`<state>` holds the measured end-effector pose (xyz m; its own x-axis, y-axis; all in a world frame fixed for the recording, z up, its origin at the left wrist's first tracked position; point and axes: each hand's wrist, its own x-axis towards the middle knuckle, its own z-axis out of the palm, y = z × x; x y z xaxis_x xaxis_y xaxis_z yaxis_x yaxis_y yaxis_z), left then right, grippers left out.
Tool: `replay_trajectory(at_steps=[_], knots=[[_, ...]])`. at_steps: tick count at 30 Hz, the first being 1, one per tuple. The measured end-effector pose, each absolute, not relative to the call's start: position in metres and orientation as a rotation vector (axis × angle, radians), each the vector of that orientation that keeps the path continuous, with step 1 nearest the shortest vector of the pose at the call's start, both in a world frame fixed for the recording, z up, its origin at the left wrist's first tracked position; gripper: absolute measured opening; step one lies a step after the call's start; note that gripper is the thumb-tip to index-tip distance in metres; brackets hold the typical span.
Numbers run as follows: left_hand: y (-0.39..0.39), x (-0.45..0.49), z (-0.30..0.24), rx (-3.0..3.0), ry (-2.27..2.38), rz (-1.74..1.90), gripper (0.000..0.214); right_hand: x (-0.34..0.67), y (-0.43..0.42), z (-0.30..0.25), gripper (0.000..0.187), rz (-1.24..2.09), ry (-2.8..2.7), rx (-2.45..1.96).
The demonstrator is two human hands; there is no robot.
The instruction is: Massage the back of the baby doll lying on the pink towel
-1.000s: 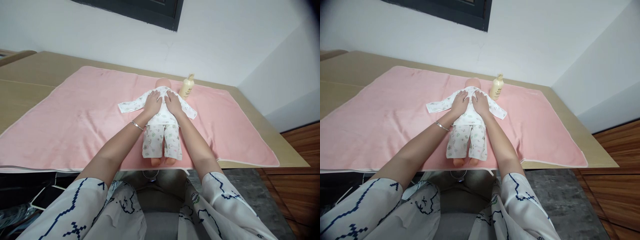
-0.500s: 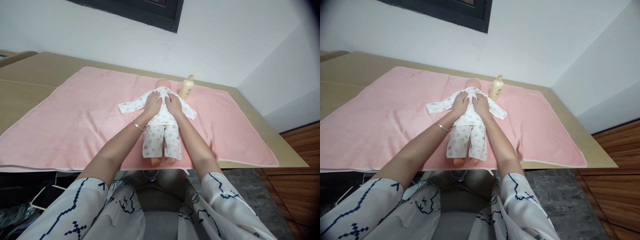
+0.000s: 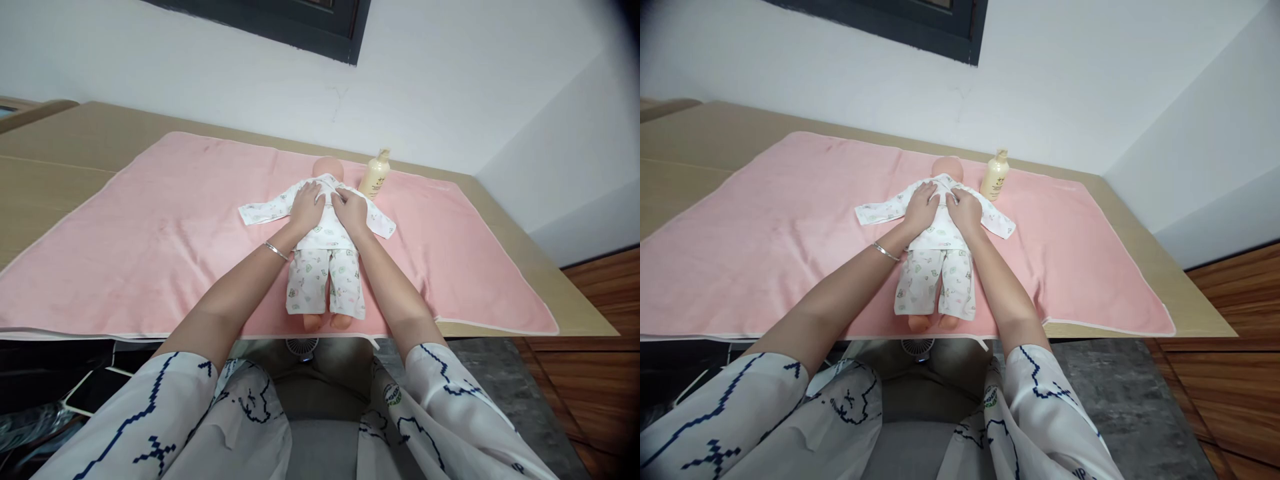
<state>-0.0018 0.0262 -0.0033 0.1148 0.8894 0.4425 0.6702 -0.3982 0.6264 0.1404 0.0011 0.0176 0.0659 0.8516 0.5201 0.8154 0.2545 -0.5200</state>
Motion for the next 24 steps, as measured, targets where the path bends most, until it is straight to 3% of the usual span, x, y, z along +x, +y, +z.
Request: replay_trajectory(at_steps=[15,24], knots=[[0.012,0.003,0.012,2.258,1.687,1.0,0.042,0.128,-0.012,0.024,0.04,-0.047,-1.711,-1.746],[-0.012,0.016,0.027,2.476,1.775,0.868,0.036,0.153,0.014,0.019,0.045,0.207,-1.966,-1.486]])
